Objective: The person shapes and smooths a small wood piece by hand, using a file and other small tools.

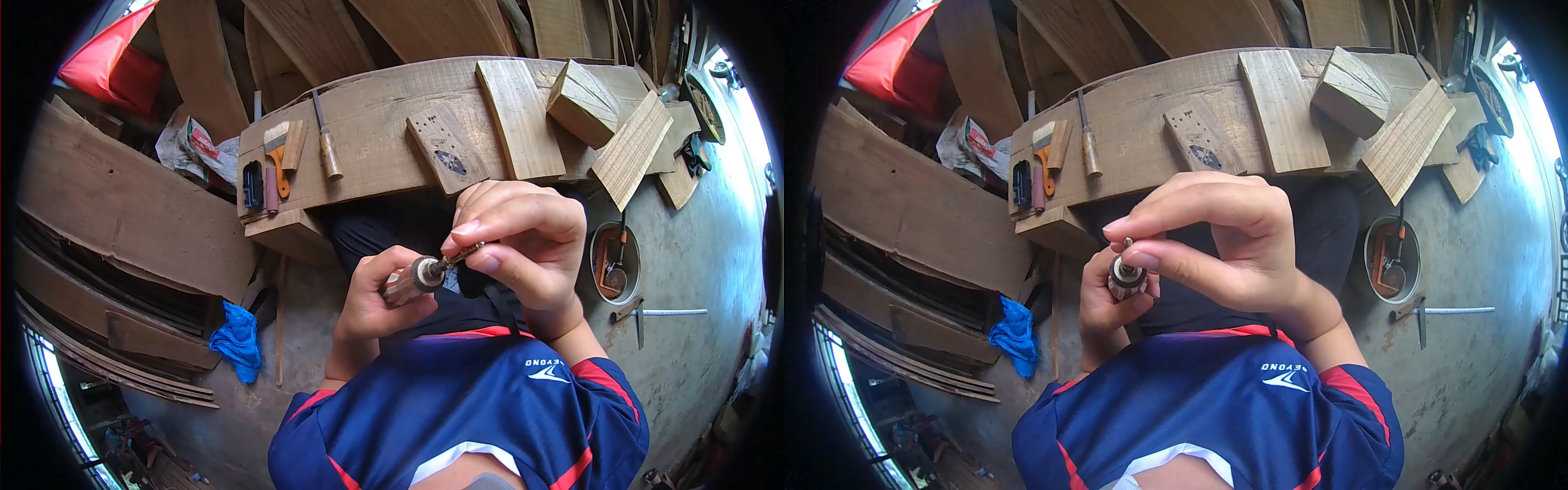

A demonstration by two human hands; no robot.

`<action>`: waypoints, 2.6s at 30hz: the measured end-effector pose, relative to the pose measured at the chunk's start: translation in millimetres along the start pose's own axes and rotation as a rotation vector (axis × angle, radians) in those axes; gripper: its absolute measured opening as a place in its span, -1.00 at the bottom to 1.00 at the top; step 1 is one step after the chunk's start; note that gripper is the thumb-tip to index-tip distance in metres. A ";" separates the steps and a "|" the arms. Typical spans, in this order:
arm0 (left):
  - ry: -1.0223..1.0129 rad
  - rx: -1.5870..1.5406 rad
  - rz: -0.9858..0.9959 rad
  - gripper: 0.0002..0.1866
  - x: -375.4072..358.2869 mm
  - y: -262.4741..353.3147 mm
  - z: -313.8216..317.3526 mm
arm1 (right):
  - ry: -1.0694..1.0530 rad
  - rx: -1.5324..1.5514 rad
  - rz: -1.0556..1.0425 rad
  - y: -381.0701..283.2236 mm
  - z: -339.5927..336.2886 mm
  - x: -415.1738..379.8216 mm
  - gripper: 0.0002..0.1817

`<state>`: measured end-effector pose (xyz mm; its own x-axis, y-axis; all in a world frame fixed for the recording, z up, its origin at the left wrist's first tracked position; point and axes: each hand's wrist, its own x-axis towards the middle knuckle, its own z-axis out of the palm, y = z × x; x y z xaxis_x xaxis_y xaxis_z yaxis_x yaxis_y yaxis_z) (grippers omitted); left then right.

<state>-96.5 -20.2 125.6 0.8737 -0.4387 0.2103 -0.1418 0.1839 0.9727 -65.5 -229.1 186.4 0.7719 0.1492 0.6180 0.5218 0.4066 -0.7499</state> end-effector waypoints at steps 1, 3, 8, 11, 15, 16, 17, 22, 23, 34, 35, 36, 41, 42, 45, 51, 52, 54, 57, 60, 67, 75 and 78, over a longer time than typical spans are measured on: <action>0.002 0.007 -0.002 -0.71 -0.1 1.5 0.6 | 0.018 -0.003 -0.002 0.2 2.2 -1.1 -0.83; 0.016 0.020 -0.001 -0.69 -0.7 3.5 1.4 | 0.032 -0.010 -0.021 1.1 3.5 -1.9 -0.83; 0.080 0.005 0.040 -0.65 -0.8 3.8 7.0 | 0.001 0.005 -0.044 0.8 3.5 -2.7 -0.83; 0.019 0.136 0.134 -0.65 4.5 5.5 2.0 | -0.015 0.011 -0.043 -1.6 3.2 -2.2 -0.83; 0.012 0.105 0.127 -0.65 4.9 2.7 2.2 | -0.014 0.035 -0.038 -2.1 1.6 -3.1 -0.81; 0.025 0.083 0.131 -0.65 5.3 0.8 4.0 | 0.000 0.047 -0.010 -3.7 1.9 -4.8 -0.80; 0.039 0.061 0.135 -0.65 5.4 -0.7 5.0 | 0.015 0.059 0.017 -4.8 2.1 -6.0 -0.78; 0.028 0.070 0.093 -0.66 5.7 -0.8 4.4 | 0.002 0.050 0.007 -5.3 -0.9 -5.9 -0.73; 0.031 0.072 0.092 -0.66 5.9 -0.5 5.0 | -0.008 0.032 0.002 -5.3 -1.8 -5.7 -0.73; 0.021 0.073 0.026 -0.68 2.3 -5.9 2.2 | 0.030 0.031 0.039 -4.9 -4.8 -8.8 -0.74; 0.019 0.067 0.019 -0.68 1.9 -6.7 1.7 | 0.031 -0.001 0.049 -5.9 -4.3 -8.2 -0.74; 0.022 0.059 0.014 -0.69 1.4 -7.1 1.7 | 0.049 -0.001 0.020 -3.2 -4.2 -9.1 -0.72; 0.011 0.050 0.007 -0.70 0.5 -9.2 0.3 | 0.137 0.008 0.125 -9.5 -0.8 -9.8 -0.64; 0.011 0.052 0.011 -0.70 0.7 -9.0 0.5 | 0.149 0.013 0.161 -12.7 0.1 -9.1 -0.64; 0.014 0.055 0.013 -0.69 0.7 -8.2 1.3 | 0.115 0.009 0.147 -12.2 -1.1 -8.1 -0.66; 0.016 0.042 0.000 -0.69 -1.2 -10.2 0.8 | 0.045 -0.033 0.110 -8.1 -8.2 -8.7 -0.72; 0.015 0.046 0.001 -0.69 -1.2 -10.0 0.7 | 0.044 -0.040 0.109 -8.2 -8.7 -8.6 -0.72; 0.015 0.044 -0.003 -0.69 -1.6 -10.4 0.7 | 0.037 -0.054 0.100 -8.0 -10.0 -8.7 -0.72; 0.017 0.034 -0.014 -0.69 -3.1 -10.8 0.5 | 0.024 -0.069 0.075 -6.9 -11.5 -8.5 -0.71; 0.025 0.034 -0.016 -0.69 -3.4 -9.2 1.8 | 0.035 -0.063 0.053 -6.8 -11.3 -8.6 -0.71; 0.044 0.041 -0.021 -0.66 -5.3 -6.4 2.8 | 0.021 -0.063 0.015 -5.8 -11.3 -7.8 -0.72; 0.052 0.035 -0.030 -0.67 -5.5 -5.1 4.1 | -0.003 -0.071 -0.002 -5.6 -12.9 -7.2 -0.71; 0.034 0.053 -0.037 -0.67 -5.5 -5.8 2.4 | 0.035 -0.065 0.029 -6.7 -10.9 -9.2 -0.70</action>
<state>-101.6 -20.9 119.1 0.8940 -0.4140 0.1715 -0.1326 0.1213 0.9837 -72.1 -242.9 183.1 0.7983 0.1282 0.5884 0.5210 0.3432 -0.7815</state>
